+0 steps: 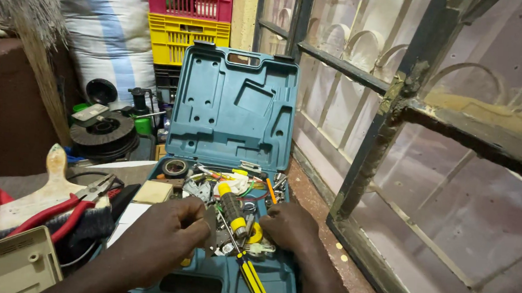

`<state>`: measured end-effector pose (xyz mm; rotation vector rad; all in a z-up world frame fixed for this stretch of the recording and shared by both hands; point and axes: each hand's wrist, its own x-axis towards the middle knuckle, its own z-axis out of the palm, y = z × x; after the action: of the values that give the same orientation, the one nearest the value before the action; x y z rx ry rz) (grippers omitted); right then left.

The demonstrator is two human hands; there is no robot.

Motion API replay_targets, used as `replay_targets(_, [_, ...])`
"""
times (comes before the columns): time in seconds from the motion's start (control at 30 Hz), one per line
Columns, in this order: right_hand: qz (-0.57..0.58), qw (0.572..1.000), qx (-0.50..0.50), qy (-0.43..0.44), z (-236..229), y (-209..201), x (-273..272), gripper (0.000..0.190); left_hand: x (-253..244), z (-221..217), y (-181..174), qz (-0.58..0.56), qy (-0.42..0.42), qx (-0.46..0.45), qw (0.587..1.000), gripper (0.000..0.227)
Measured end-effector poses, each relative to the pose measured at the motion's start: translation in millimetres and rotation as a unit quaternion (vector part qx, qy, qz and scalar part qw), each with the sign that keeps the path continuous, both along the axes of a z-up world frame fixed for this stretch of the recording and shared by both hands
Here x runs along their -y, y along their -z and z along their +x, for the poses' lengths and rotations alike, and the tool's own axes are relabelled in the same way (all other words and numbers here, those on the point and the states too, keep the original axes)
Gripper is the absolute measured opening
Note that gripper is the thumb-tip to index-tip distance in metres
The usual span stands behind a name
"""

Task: The person cleans the speaker grille of a beige telephone using a small brush and a liquid from a spray bottle. They then open a blue toolbox and rummage through various tools and parts inside.

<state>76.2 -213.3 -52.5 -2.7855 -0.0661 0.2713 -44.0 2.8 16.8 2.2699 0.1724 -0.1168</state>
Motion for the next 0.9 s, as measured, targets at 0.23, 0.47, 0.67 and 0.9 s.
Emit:
replay_targets(0.23, [0.183, 0.977, -0.013, 0.111, 8.1, 19.8, 19.1, 0.022, -8.6, 8.4, 18.7, 0.018, 0.015, 0.037, 0.999, 0.022])
replay_targets(0.47, [0.236, 0.966, 0.008, 0.107, 5.5, 24.3, 21.1, 0.024, -1.4, 5.7, 11.7, 0.008, 0.025, 0.028, 0.999, 0.022])
replay_targets(0.67, [0.259, 0.955, 0.063, 0.132, 1.8, 15.0, 26.6, 0.031, -4.4, 9.1, 14.6, 0.007, 0.026, 0.035, 0.999, 0.022])
replay_targets(0.9, [0.486, 0.873, -0.027, -0.026, -34.8, -2.8, 3.9, 0.039, 12.4, 13.3, 7.0, -0.054, 0.028, 0.030, 0.998, 0.021])
